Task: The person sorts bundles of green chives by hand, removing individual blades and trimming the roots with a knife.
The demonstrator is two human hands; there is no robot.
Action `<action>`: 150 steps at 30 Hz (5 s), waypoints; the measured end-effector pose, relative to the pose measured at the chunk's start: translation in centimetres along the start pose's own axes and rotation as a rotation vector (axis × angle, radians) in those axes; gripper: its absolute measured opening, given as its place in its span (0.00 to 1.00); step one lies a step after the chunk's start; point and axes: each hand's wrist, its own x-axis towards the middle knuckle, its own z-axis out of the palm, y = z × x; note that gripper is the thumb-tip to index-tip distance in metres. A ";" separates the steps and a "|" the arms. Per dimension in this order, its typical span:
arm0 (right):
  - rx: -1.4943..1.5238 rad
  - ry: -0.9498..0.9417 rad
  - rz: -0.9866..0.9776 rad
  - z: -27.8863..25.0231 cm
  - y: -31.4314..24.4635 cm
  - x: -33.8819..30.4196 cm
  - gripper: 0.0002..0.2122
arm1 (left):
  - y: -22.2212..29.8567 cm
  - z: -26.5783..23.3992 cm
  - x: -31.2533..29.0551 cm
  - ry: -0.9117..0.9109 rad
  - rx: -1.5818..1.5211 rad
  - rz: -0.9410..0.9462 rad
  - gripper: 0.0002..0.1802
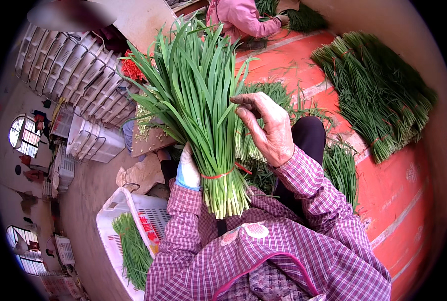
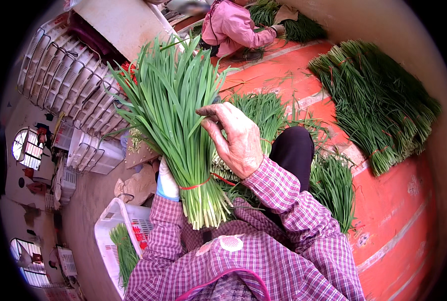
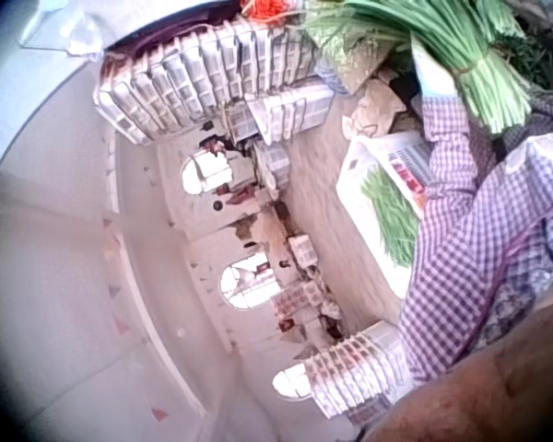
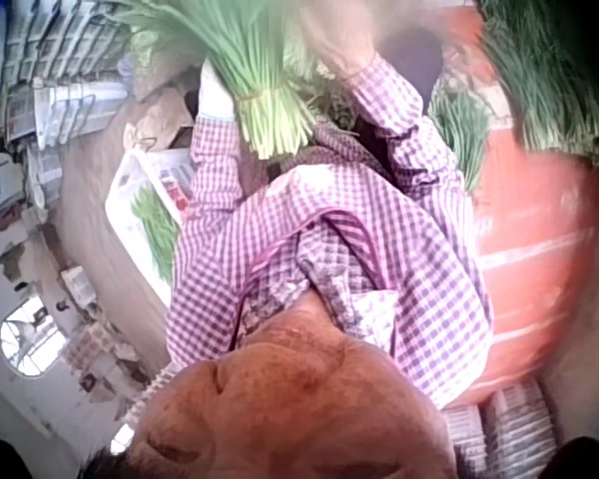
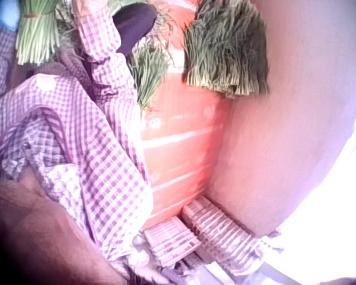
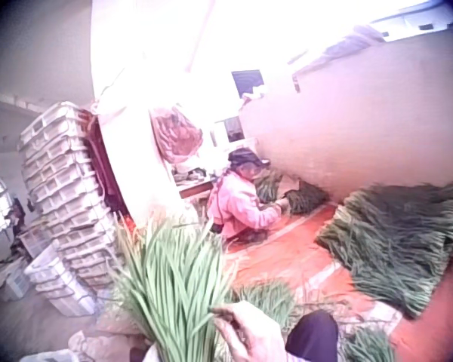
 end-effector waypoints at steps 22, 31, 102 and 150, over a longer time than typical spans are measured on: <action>-0.445 0.266 0.649 -18.3 15.8 -13.5 0.10 | -4.1 9.0 21.4 -0.116 0.700 -0.080 0.26; -0.585 0.058 0.997 -23.9 21.9 -19.2 0.14 | -18.0 -7.5 25.4 0.223 0.980 -0.344 0.44; -0.722 -0.840 -0.995 -8.1 -5.9 13.9 0.05 | -8.5 -0.4 4.1 -0.821 0.405 -0.423 0.52; -0.043 -0.516 -0.344 11.2 1.2 -5.9 0.10 | 5.4 -7.0 -16.3 0.640 0.370 -0.062 0.24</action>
